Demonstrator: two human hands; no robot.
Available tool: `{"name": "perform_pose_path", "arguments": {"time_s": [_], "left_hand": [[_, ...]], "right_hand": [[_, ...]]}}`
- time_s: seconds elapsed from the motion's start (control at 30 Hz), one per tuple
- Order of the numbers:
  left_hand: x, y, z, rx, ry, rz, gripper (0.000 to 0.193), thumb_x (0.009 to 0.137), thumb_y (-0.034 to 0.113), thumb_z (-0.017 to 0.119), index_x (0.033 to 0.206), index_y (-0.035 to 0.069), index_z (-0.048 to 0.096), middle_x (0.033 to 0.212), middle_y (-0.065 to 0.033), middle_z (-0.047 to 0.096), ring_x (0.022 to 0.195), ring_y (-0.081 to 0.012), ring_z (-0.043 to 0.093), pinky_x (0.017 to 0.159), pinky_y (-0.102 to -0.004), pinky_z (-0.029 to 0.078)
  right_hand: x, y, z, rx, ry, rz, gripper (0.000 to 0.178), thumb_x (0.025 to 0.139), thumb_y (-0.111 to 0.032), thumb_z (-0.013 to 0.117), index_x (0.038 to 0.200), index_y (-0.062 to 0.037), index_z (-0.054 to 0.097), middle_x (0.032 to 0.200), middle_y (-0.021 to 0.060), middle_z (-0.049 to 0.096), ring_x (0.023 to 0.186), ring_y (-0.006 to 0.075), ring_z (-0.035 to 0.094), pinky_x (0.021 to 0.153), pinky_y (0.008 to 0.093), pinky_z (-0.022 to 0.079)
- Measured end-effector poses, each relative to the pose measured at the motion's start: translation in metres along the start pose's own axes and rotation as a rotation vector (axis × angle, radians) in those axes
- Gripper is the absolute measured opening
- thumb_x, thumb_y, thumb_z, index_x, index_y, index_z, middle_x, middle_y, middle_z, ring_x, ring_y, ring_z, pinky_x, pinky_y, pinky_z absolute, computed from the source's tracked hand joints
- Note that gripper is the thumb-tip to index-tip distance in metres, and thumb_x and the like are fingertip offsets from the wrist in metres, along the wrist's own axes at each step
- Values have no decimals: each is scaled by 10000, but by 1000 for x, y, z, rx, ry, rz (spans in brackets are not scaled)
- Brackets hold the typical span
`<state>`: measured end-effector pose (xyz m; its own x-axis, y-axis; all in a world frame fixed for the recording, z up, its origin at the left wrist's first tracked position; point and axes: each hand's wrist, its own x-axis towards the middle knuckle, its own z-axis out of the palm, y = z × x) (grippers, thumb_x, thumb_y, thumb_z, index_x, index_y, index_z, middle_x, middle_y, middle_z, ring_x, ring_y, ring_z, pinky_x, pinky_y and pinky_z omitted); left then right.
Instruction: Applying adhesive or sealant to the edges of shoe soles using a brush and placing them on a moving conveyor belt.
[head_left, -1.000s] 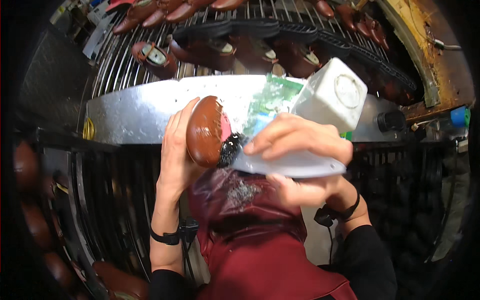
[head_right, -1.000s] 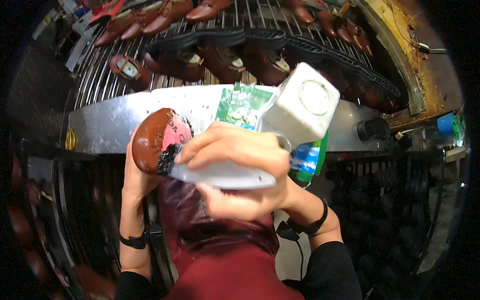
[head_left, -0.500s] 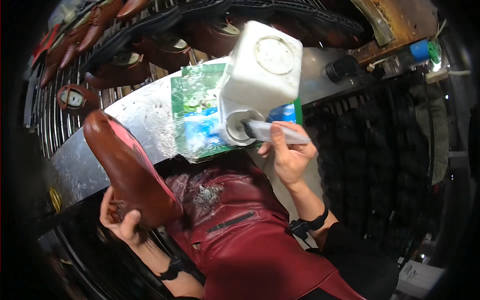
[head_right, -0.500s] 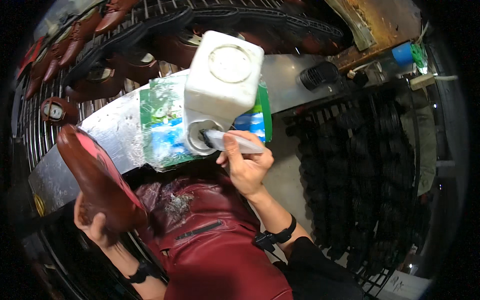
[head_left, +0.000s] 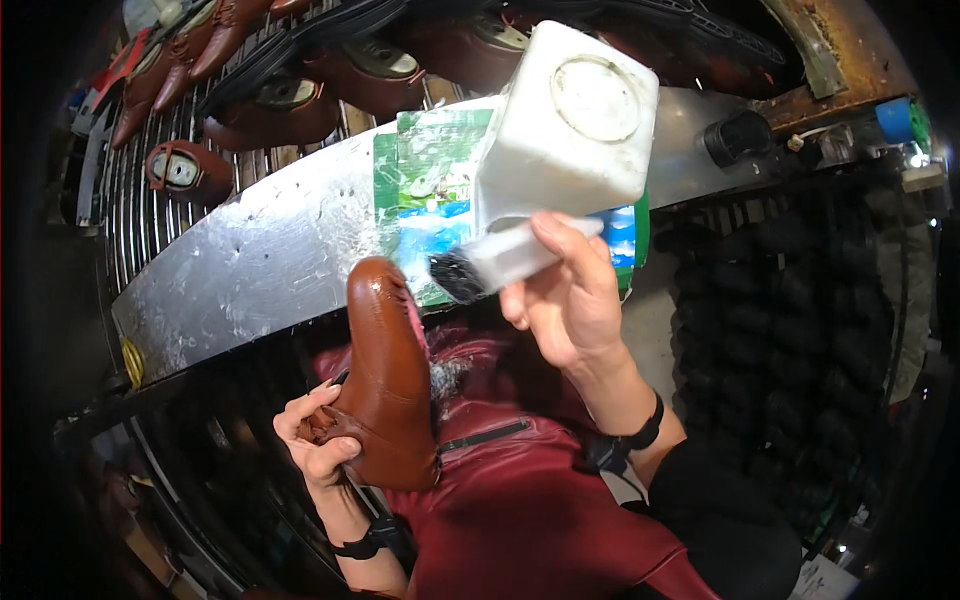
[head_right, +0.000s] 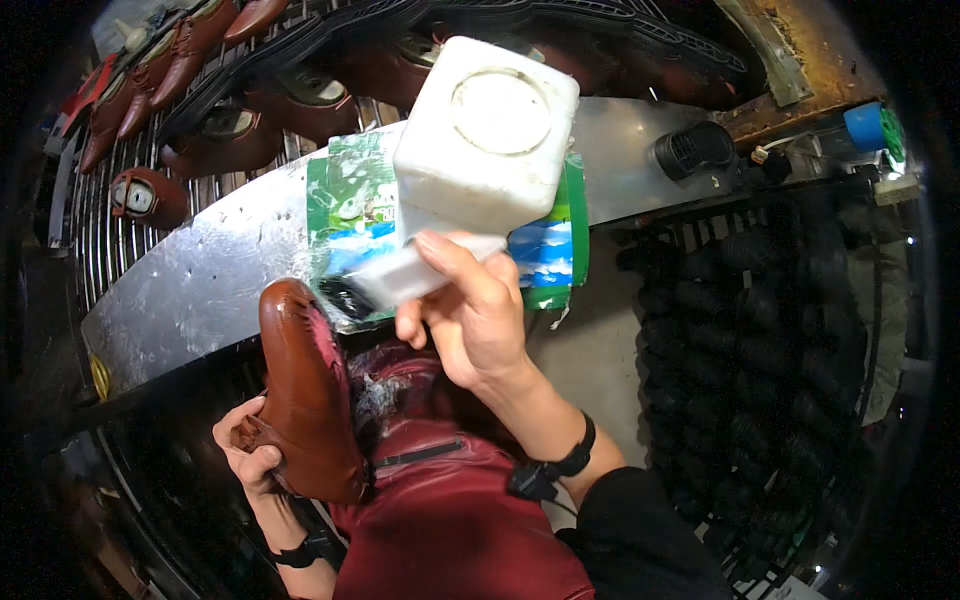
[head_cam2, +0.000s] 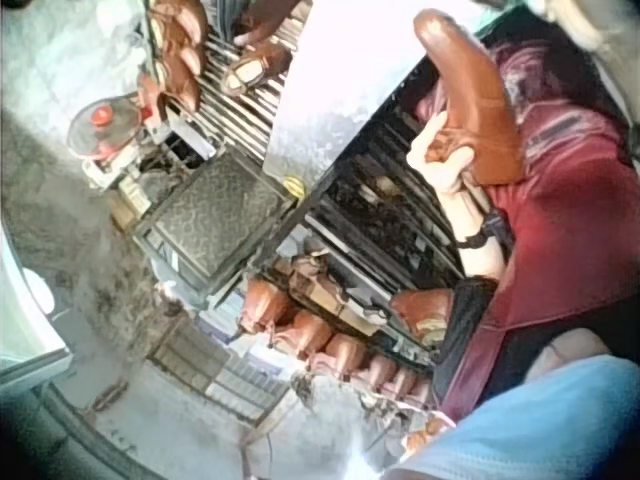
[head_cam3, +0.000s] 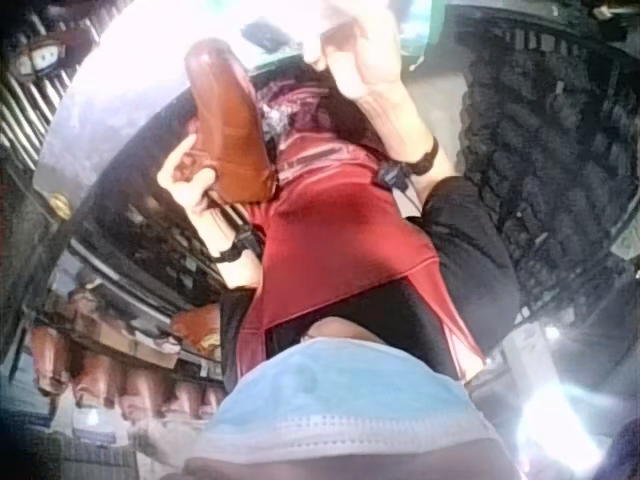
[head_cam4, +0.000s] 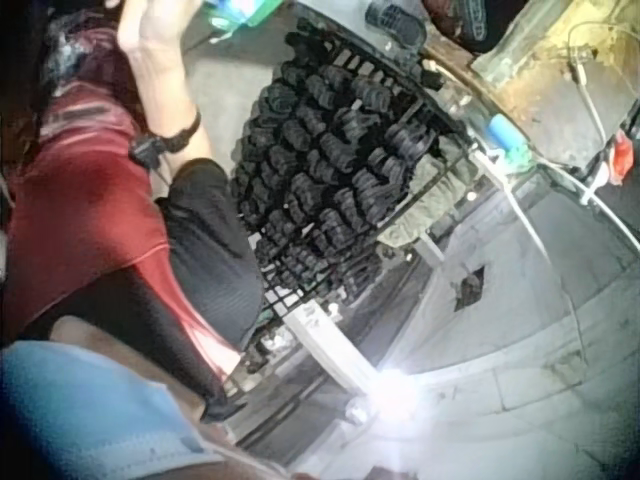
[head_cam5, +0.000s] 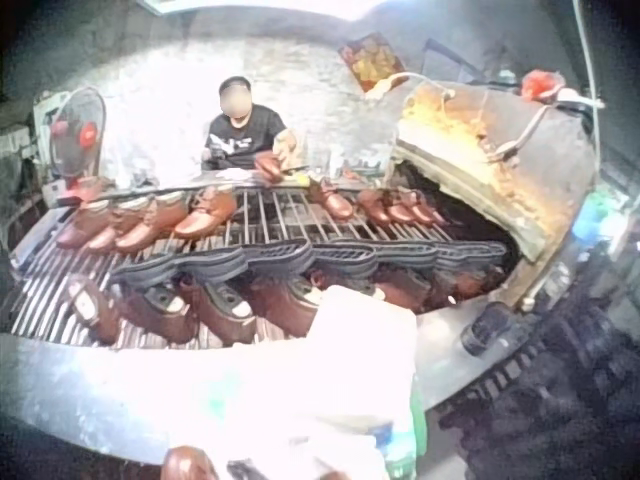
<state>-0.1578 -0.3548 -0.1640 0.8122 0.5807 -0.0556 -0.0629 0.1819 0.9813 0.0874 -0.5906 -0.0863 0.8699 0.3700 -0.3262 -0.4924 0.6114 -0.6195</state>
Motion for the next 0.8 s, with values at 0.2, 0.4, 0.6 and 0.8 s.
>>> {"name": "perform_pose_path", "arguments": {"time_s": [0.2,0.4,0.6,0.8], "left_hand": [[7,17,3,-169,-172,-132,685,749,288,904,1262,-88,652,1140,-204,742,1016,-288,748,940,-402,600],[16,19,22,-420,-204,-182,483,905,276,752,1230,-51,608,1202,-189,705,1085,-295,725,1008,-444,581],[20,30,23,-409,-95,-140,540,979,256,676,1357,-116,575,1256,-210,709,1107,-282,729,1019,-399,572],[23,34,17,-440,-127,-117,399,1020,154,604,1333,-94,598,1222,-193,726,1055,-252,744,962,-369,599]], "right_hand": [[-25,3,23,-358,-187,-76,122,918,-70,743,890,48,727,751,115,724,527,123,632,443,257,470],[-77,39,19,-440,-322,-139,106,959,-61,772,940,39,746,790,69,738,634,66,625,548,231,463],[-117,41,29,-672,-656,-222,87,869,-17,783,907,52,746,789,102,740,649,131,679,589,268,520],[-101,24,46,-673,-444,-143,73,855,-28,785,877,30,746,756,56,739,618,54,634,522,242,473]]}}
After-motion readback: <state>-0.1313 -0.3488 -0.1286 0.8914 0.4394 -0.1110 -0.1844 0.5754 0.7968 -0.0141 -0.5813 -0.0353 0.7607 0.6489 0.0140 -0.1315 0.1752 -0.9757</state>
